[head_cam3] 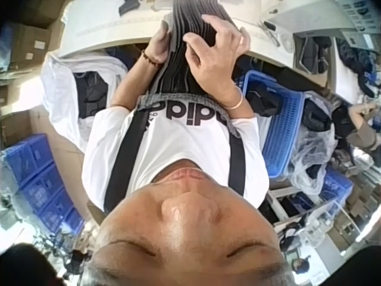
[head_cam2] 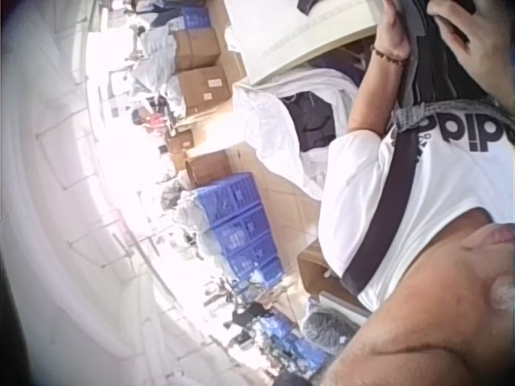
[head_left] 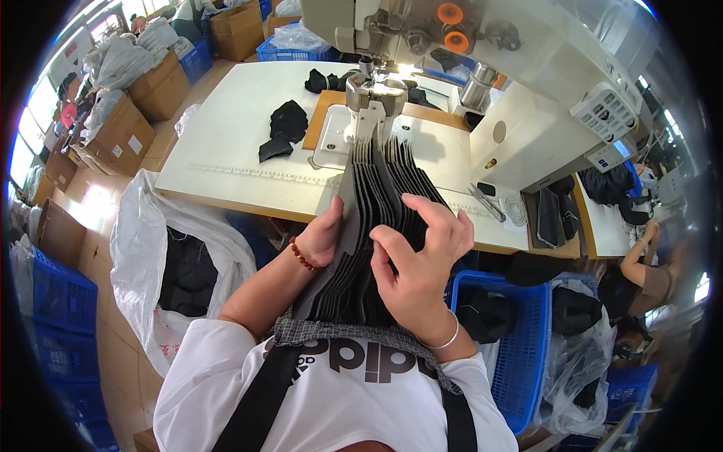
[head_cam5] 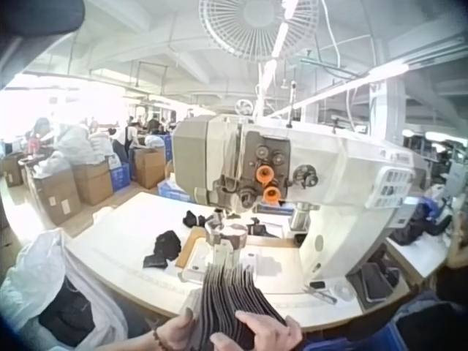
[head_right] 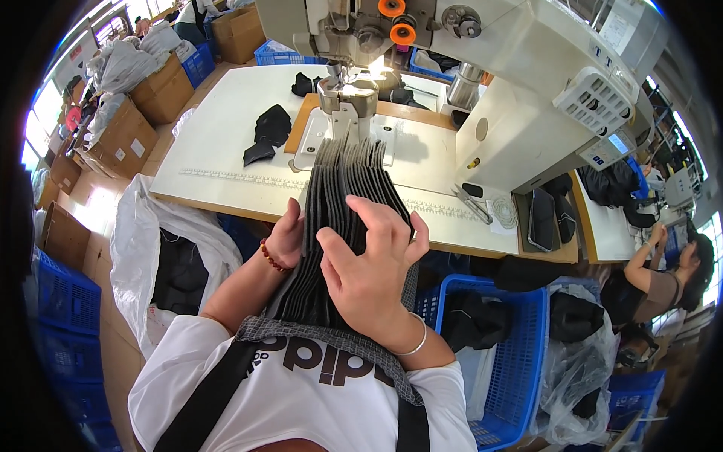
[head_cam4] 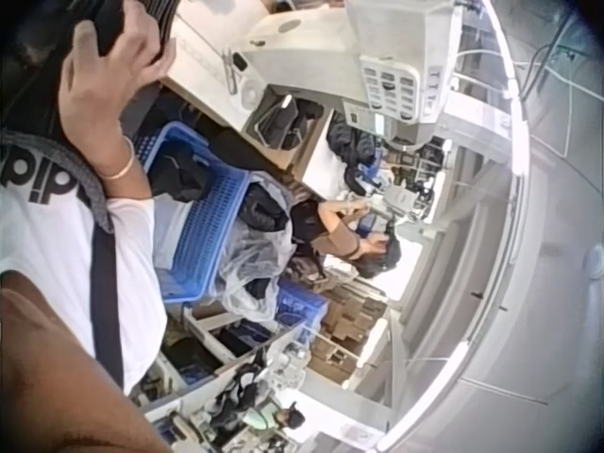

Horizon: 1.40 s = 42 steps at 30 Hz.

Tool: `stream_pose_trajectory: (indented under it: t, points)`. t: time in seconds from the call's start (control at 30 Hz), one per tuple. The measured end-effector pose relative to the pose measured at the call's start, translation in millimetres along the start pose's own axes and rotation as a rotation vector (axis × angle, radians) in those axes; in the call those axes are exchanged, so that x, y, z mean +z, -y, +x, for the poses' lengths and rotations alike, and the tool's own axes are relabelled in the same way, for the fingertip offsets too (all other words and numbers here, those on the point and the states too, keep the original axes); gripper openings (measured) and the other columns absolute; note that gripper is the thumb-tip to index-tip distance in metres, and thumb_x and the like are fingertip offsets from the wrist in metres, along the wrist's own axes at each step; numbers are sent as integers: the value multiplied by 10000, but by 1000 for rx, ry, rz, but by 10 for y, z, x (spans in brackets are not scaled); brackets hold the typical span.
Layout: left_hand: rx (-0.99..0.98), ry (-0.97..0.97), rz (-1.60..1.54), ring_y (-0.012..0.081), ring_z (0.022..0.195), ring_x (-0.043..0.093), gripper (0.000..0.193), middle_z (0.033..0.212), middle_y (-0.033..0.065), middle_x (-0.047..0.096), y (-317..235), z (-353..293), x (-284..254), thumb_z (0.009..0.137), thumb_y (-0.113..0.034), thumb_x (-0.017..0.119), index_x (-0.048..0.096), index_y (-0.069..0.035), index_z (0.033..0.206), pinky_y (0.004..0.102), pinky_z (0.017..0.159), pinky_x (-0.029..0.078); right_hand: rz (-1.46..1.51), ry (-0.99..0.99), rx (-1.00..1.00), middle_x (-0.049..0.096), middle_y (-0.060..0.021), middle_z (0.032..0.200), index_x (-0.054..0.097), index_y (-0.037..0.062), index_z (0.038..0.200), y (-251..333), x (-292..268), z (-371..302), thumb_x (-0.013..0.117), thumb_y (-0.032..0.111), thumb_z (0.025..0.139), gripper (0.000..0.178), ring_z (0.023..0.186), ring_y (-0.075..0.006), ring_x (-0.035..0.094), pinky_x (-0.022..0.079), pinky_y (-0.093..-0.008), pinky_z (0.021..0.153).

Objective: Stitch shoe upper components together using an industrial sewing machine.

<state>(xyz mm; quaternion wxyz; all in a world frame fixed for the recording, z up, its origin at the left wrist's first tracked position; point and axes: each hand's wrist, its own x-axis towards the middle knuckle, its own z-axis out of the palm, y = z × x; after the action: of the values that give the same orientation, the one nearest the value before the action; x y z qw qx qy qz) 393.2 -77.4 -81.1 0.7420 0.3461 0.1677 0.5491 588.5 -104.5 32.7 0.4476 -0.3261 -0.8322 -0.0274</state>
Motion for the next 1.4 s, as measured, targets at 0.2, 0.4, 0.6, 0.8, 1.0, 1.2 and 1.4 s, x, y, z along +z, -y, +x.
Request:
stream_pose_trajectory:
  t: [0.2, 0.4, 0.6, 0.8, 1.0, 1.2, 1.4]
  points:
    - [33, 115, -205, 244, 1325, 534, 727, 1479, 112, 506, 5, 31, 31, 990, -533, 565, 370, -77, 1521, 422, 1128, 432, -7, -22, 4, 553, -94, 1288, 682, 184, 898, -1, 35, 0, 785, 182, 749, 181, 1217, -290, 501, 230, -553, 1090]
    - [42, 184, -216, 237, 1336, 522, 741, 1474, 104, 514, 15, 41, 17, 978, -533, 587, 379, -70, 1518, 417, 1138, 415, -23, -32, 27, 554, -96, 1281, 665, 182, 852, 23, 44, 4, 801, 267, 753, 189, 1210, -291, 497, 219, -550, 1094]
    - [38, 122, -185, 236, 1343, 514, 754, 1477, 103, 512, 8, 29, 56, 970, -534, 600, 375, -75, 1524, 416, 1148, 398, -20, -25, 33, 554, -96, 1276, 661, 183, 841, 28, 30, 0, 800, 287, 755, 193, 1207, -299, 486, 218, -553, 1091]
    - [42, 146, -200, 240, 1345, 513, 750, 1485, 105, 504, 11, 29, 62, 971, -524, 606, 369, -81, 1528, 415, 1148, 400, -22, -27, 39, 557, -95, 1269, 653, 180, 820, 41, 18, 8, 800, 257, 739, 184, 1202, -305, 481, 231, -557, 1085]
    - [2, 95, -83, 236, 1301, 556, 755, 1444, 122, 542, -90, -27, 275, 955, -504, 648, 406, -37, 1497, 394, 1100, 458, 47, -40, 41, 497, -161, 1327, 624, 126, 946, -16, -25, -19, 788, 188, 696, 305, 1236, -367, 438, 254, -553, 1080]
    - [29, -17, 321, 165, 1098, 624, 708, 1179, 96, 661, -354, -75, 618, 890, -467, 764, 534, 42, 1324, 313, 951, 508, 273, -46, 161, 257, -318, 1555, 406, -9, 1387, -191, -146, 24, 723, 182, 679, 799, 1458, -488, 257, 243, -535, 1181]
    - [133, -53, 1142, 206, 1070, 633, 604, 1153, 149, 675, -690, -65, 930, 875, -414, 799, 627, 74, 1186, 334, 936, 501, 472, 157, 249, 337, -303, 1500, 247, -56, 1520, -488, -254, 20, 721, 165, 688, 982, 1401, -440, 362, 302, -457, 1165]
